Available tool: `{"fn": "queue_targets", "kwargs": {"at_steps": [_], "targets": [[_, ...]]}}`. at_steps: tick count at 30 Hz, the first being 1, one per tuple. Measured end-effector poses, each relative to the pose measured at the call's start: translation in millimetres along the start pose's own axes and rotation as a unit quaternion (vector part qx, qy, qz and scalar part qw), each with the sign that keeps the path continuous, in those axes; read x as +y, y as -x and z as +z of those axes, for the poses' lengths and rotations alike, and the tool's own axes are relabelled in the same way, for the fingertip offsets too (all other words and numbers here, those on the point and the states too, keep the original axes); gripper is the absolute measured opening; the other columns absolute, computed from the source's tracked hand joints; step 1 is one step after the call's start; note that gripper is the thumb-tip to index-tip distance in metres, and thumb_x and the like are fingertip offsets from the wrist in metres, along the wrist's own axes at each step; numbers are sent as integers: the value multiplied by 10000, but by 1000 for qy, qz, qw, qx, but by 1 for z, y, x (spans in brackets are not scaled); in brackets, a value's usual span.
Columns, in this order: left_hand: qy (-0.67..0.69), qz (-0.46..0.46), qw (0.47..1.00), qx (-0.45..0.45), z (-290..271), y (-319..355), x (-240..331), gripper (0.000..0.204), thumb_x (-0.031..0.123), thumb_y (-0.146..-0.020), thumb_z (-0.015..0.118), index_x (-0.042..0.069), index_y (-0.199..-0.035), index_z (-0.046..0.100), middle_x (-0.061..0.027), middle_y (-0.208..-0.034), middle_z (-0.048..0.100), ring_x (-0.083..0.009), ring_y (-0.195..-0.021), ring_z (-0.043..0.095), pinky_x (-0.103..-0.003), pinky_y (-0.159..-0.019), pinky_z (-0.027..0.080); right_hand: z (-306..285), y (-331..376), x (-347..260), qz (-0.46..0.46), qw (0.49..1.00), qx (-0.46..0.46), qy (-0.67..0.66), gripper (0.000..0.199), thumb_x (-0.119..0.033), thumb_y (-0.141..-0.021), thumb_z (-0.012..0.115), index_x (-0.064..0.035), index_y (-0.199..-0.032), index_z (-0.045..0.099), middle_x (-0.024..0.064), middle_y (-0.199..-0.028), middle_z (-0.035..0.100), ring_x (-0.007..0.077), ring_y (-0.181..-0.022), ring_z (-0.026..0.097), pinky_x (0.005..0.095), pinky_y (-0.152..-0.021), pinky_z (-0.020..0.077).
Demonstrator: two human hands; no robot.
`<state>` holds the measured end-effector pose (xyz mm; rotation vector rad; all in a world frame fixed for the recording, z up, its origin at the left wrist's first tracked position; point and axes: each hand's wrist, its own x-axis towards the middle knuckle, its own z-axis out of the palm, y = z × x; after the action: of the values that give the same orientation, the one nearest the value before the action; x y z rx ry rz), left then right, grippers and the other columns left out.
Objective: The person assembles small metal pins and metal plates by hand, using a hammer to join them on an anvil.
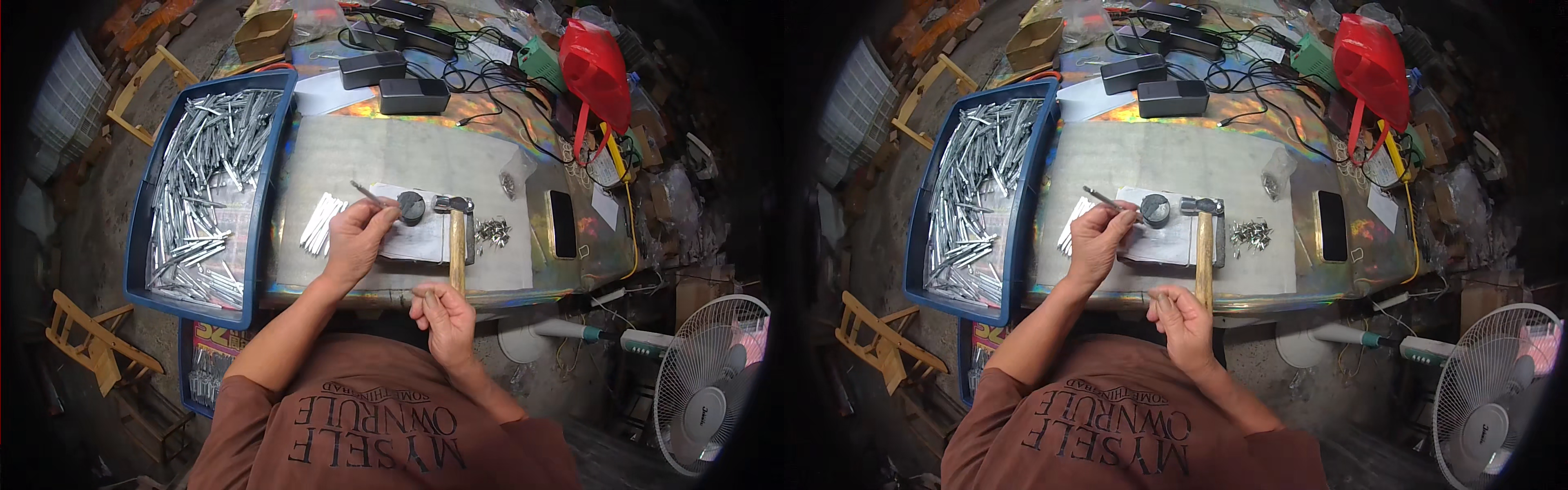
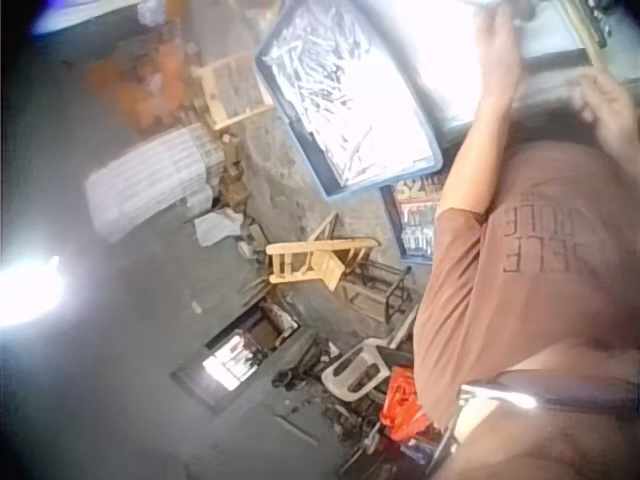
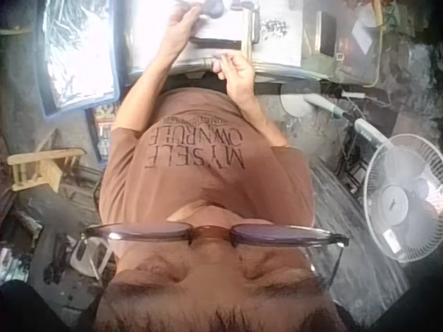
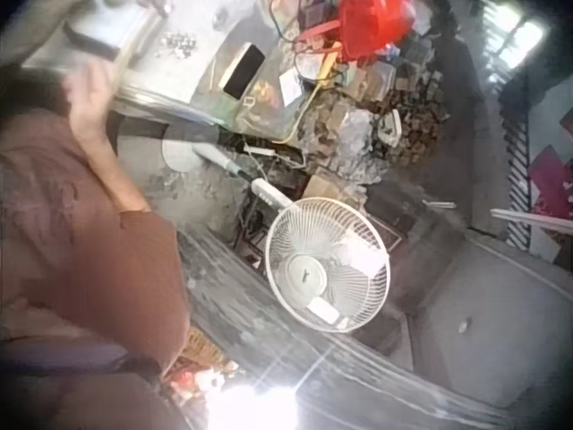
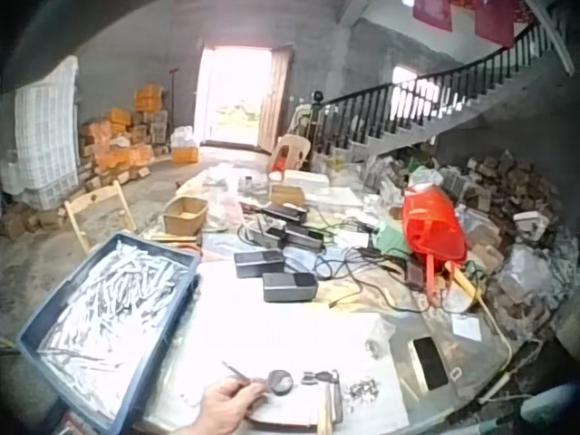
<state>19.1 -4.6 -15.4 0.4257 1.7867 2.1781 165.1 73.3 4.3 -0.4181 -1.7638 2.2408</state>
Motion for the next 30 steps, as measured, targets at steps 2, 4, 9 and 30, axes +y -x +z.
{"fn": "queue_targets", "kwargs": {"at_steps": [2, 4, 9, 30], "targets": [[-27, 31, 999, -2, 5, -7, -2, 111, 88, -777, 568, -20, -782, 588, -4, -694, 558, -27, -560, 432, -168, -472, 334, 0, 5, -4, -5, 1000, 1, 20, 175, -119, -864, 423, 15, -929, 515, 21, -671, 497, 37, -555, 399, 152, -495, 332], [-53, 63, 997, -4, 7, -13, -2, 110, 88, -779, 566, -18, -792, 593, 0, -697, 560, -26, -570, 435, -165, -484, 339, -1, 6, -4, -10, 999, 2, 40, 170, -104, -860, 421, 24, -912, 522, 38, -667, 506, 44, -542, 403, 156, -488, 333], [-66, 80, 994, -10, 10, -22, -10, 121, 81, -768, 567, -36, -783, 592, -62, -758, 607, -66, -653, 507, -203, -580, 420, -6, 7, -1, -16, 998, -18, 55, 157, -81, -854, 427, 32, -907, 522, 38, -666, 506, 47, -558, 419, 156, -491, 343], [-293, 258, 915, -97, 8, -33, 5, 72, 40, -704, 608, 14, -768, 590, -84, -706, 596, -155, -631, 566, -247, -562, 439, -18, -4, -14, -116, 983, 5, 139, 125, -66, -819, 482, 18, -891, 540, 34, -646, 534, 60, -548, 460, 195, -497, 391]]}}
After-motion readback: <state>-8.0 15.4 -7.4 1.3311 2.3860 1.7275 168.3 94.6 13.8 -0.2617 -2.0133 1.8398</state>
